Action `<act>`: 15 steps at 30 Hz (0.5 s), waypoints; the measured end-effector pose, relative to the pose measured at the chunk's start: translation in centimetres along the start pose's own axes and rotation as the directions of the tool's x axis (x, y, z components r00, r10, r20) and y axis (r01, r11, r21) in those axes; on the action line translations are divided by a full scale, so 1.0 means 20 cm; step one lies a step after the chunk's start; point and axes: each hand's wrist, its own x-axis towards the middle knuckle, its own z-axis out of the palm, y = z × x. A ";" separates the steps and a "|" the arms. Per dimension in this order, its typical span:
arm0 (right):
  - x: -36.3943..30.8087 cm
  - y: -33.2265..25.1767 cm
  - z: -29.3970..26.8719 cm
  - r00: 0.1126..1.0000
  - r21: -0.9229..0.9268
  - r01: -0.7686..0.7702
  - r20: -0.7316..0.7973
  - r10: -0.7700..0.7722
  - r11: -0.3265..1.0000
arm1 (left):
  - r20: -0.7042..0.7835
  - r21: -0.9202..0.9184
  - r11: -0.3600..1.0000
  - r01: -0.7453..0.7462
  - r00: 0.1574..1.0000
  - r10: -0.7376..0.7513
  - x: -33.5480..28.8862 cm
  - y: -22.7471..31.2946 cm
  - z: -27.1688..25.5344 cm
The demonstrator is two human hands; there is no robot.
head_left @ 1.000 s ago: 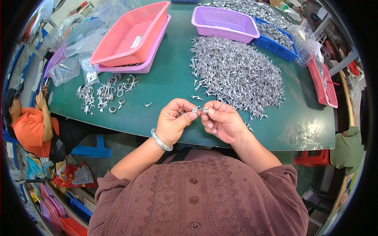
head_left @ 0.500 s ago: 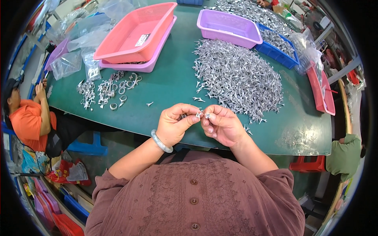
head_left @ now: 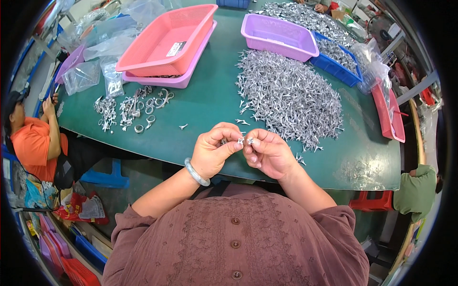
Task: The person sorts and handles small metal pieces by hand on a workbench, holds a mobile phone inside a plastic bag with another worker, and sorts through metal pieces on the table.
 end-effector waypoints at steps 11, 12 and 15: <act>0.00 -0.01 -0.01 0.998 -0.049 0.007 -0.059 -0.009 0.999 | -0.026 -0.270 0.948 0.166 0.983 -0.180 -0.02 0.00 -0.02; -0.01 -0.03 -0.01 0.996 -0.061 0.046 -0.078 -0.051 0.997 | -0.006 -0.441 0.853 0.280 0.949 -0.315 -0.02 0.00 -0.02; -0.03 -0.09 -0.03 0.977 -0.095 0.140 -0.151 -0.154 0.986 | -0.002 -0.443 0.824 0.353 0.919 -0.395 -0.01 0.00 -0.02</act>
